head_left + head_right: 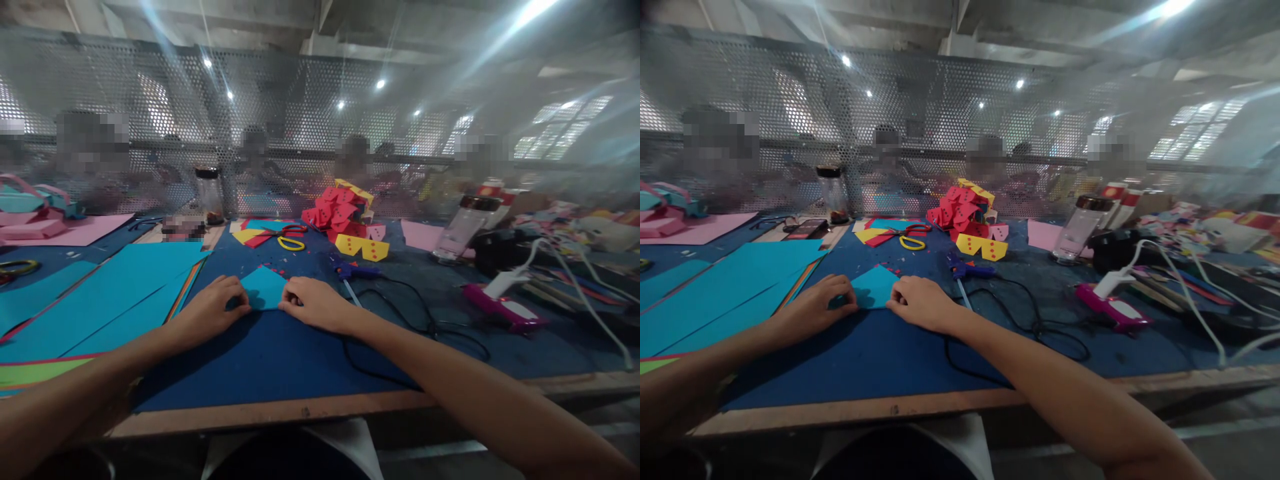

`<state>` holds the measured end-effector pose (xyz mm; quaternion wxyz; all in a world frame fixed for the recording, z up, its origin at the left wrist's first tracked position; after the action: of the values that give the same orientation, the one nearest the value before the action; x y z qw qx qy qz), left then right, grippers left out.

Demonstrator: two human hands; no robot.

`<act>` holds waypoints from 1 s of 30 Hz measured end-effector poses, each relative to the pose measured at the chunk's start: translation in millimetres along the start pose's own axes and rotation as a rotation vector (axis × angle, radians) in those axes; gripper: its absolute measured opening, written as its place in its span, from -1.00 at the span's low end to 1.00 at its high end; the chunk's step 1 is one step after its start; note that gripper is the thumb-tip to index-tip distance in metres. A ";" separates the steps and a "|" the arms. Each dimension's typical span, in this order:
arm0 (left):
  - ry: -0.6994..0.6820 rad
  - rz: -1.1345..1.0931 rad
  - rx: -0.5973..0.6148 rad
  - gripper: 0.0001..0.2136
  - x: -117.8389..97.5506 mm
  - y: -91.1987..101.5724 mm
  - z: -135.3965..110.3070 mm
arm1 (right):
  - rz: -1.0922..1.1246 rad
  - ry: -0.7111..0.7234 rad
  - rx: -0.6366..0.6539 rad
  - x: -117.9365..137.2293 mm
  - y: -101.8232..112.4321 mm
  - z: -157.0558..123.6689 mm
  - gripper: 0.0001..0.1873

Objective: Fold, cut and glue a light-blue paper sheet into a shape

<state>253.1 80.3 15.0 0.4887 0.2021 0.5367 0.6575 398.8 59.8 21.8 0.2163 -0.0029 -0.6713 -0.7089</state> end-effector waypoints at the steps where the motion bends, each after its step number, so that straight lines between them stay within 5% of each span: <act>1: 0.009 0.003 -0.002 -0.81 0.5 0.5 0.1 | 0.002 -0.015 0.002 -1.6 -0.6 1.0 -0.83; 30: 0.026 -0.045 0.089 -0.82 33.0 -0.6 -11.7 | 0.026 -0.118 0.091 -15.6 -0.3 4.8 -0.76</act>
<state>229.6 102.7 1.9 0.4867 0.2030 0.5762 0.6245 411.5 69.1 17.4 0.1853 -0.0437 -0.7143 -0.6735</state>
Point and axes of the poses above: each hand's wrist, its own z-axis towards the middle knuckle, its own y-axis out of the back of the hand, x = y × z, the point moved 9 cm from there along z, towards the middle knuckle, and after that the axes turned 12 degrees about -y, right-handed, at the moved point
